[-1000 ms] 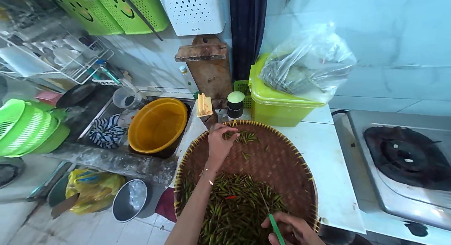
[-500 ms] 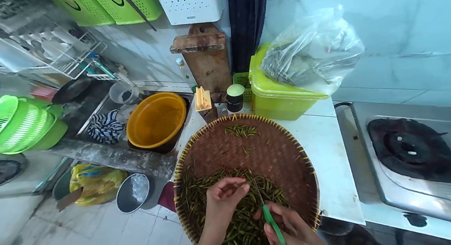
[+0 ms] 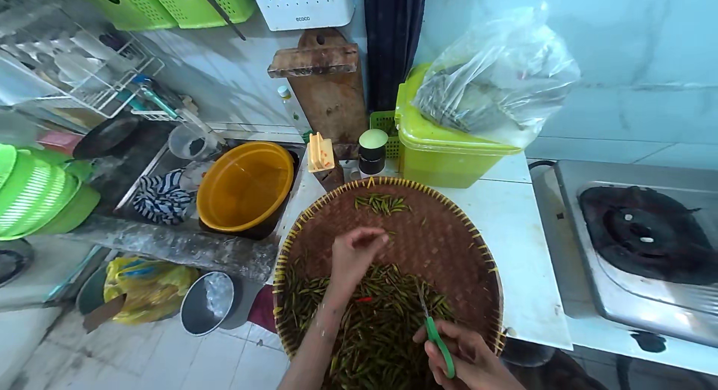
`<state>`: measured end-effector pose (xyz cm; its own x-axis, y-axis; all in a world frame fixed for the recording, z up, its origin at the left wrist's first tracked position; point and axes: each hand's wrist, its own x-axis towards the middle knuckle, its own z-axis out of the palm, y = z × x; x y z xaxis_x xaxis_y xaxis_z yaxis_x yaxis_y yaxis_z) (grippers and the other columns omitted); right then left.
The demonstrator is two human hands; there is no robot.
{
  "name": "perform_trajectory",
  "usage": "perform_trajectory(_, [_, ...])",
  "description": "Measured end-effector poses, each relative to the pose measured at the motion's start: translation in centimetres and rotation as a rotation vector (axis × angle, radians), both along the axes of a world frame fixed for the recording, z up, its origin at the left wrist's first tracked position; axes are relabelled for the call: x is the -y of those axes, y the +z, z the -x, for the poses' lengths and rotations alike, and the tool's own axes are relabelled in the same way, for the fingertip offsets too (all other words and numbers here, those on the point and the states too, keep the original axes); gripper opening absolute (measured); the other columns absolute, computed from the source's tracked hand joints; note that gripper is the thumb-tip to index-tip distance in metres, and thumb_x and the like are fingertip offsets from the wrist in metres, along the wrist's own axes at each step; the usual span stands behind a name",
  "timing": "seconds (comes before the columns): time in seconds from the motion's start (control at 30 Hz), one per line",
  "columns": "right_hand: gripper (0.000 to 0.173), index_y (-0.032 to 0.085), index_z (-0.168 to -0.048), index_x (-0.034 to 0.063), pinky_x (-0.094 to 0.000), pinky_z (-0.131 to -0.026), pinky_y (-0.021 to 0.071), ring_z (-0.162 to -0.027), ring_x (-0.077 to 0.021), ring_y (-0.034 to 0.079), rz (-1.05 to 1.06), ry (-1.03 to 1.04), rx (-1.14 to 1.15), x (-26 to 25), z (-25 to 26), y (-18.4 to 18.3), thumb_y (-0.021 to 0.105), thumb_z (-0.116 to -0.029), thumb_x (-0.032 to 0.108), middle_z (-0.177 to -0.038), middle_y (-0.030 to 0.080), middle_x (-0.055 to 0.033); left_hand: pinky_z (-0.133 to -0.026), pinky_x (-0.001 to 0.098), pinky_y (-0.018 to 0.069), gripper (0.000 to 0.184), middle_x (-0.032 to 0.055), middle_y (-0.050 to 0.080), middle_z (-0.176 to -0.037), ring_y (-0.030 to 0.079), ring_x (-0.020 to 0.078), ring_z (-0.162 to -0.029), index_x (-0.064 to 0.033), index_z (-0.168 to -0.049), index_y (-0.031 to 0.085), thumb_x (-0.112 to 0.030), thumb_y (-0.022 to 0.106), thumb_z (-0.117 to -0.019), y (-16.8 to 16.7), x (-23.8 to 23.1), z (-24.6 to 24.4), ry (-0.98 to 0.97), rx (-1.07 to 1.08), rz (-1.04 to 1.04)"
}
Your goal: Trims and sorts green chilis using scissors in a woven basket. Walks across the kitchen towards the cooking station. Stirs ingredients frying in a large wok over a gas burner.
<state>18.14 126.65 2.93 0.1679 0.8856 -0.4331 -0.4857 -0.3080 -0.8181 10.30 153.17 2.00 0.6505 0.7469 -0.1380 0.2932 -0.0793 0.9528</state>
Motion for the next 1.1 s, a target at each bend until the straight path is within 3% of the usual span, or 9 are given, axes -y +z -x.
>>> perform_trajectory(0.17, [0.031, 0.065, -0.123, 0.0046, -0.0265, -0.052, 0.0542, -0.061, -0.0109, 0.063, 0.065, -0.055, 0.003, 0.6, -0.1, 0.5, 0.064, -0.1025, 0.027, -0.082, 0.069, -0.0044, -0.079, 0.0453, 0.0595, 0.034, 0.0088, 0.075, -0.109, 0.072, 0.0251, -0.092, -0.0133, -0.126, 0.071, -0.019, 0.077, -0.0933, 1.2, -3.3, -3.5, -0.036, -0.03, -0.184])
perform_trajectory(0.27, [0.03, 0.065, -0.123, 0.0045, -0.0268, -0.052, 0.0546, -0.062, -0.0112, 0.064, 0.064, -0.08, 0.022, 1.2, -0.3, 0.7, 0.064, -0.1027, 0.026, -0.083, 0.07, -0.0041, -0.069, 0.0444, 0.0606, 0.058, 0.0099, 0.073, -0.119, 0.073, 0.0274, -0.087, -0.0175, -0.147, 0.057, -0.022, 0.079, -0.0928, 1.9, -3.6, -3.9, -0.026, -0.114, -0.355])
perform_trajectory(0.33, [0.03, 0.065, -0.123, 0.0044, -0.0268, -0.053, 0.0547, -0.062, -0.0111, 0.064, 0.062, -0.104, 0.032, 1.6, -0.5, 0.7, 0.064, -0.1029, 0.026, -0.083, 0.07, -0.0037, -0.071, 0.0419, 0.0617, 0.047, 0.0121, 0.066, -0.124, 0.071, 0.0238, -0.087, -0.0139, -0.138, 0.063, -0.02, 0.077, -0.0934, 2.4, -3.2, -3.2, -0.075, -0.14, -0.464])
perform_trajectory(0.43, [0.03, 0.065, -0.123, 0.0041, -0.0271, -0.052, 0.0552, -0.061, -0.0119, 0.064, 0.067, -0.133, 0.028, 2.1, -0.9, 0.4, 0.065, -0.1024, 0.026, -0.083, 0.07, -0.0046, -0.078, 0.0365, 0.0625, 0.016, 0.007, 0.069, -0.106, 0.07, 0.0163, -0.087, -0.0119, -0.109, 0.075, -0.017, 0.074, -0.0935, 2.3, -2.0, 0.0, -0.361, -0.246, -0.41])
perform_trajectory(0.5, [0.03, 0.065, -0.123, 0.0041, -0.0274, -0.051, 0.055, -0.06, -0.0124, 0.063, 0.07, -0.131, 0.028, 2.2, -1.1, 0.4, 0.065, -0.102, 0.026, -0.082, 0.069, -0.0048, -0.083, 0.0371, 0.0603, 0.017, 0.0073, 0.069, -0.105, 0.069, 0.0174, -0.09, -0.0124, -0.108, 0.076, -0.021, 0.072, -0.0941, 2.0, -1.3, 2.6, -0.605, -0.419, -0.31])
perform_trajectory(0.6, [0.03, 0.065, -0.123, 0.0039, -0.0269, -0.051, 0.0544, -0.06, -0.0121, 0.063, 0.059, -0.108, 0.038, 1.8, -1.4, 0.4, 0.065, -0.1022, 0.025, -0.083, 0.069, -0.0049, -0.091, 0.0478, 0.057, 0.023, 0.0127, 0.067, -0.117, 0.067, 0.028, -0.102, -0.0132, -0.114, 0.075, -0.023, 0.072, -0.0932, 2.1, 0.0, 4.9, -0.746, -0.684, -0.297])
perform_trajectory(0.9, [0.033, 0.065, -0.124, 0.0056, -0.0281, -0.053, 0.0555, -0.063, -0.0129, 0.065, 0.002, 0.001, 0.041, 0.8, -1.3, 0.6, 0.066, -0.1009, 0.03, -0.084, 0.07, -0.0047, -0.091, 0.0477, 0.056, 0.021, 0.0069, 0.072, -0.111, 0.069, 0.0247, -0.102, -0.0133, -0.112, 0.074, -0.023, 0.068, -0.0949, 2.0, 1.4, 6.0, -0.643, -0.71, -0.373])
perform_trajectory(1.0, [0.036, 0.064, -0.125, 0.0077, -0.0312, -0.056, 0.0568, -0.069, -0.0138, 0.067, 0.017, 0.187, 0.095, 1.1, -1.2, 0.7, 0.065, -0.1015, 0.034, -0.09, 0.071, -0.0049, -0.086, 0.0358, 0.0596, 0.019, -0.0013, 0.074, -0.1, 0.071, 0.0123, -0.092, -0.0153, -0.105, 0.074, -0.029, 0.071, -0.0935, 2.5, 1.8, 6.8, -0.535, -0.489, -0.368])
perform_trajectory(1.1, [0.034, 0.065, -0.124, 0.0069, -0.0326, -0.058, 0.0574, -0.07, -0.014, 0.067, -0.008, 0.31, 0.143, 1.2, -0.4, -0.1, 0.065, -0.102, 0.032, -0.093, 0.072, -0.0058, -0.079, 0.0249, 0.0613, 0.014, -0.0033, 0.074, -0.096, 0.071, 0.0047, -0.085, -0.0133, -0.099, 0.075, -0.023, 0.075, -0.0897, 3.2, 3.1, 7.1, -0.494, -0.281, -0.331])
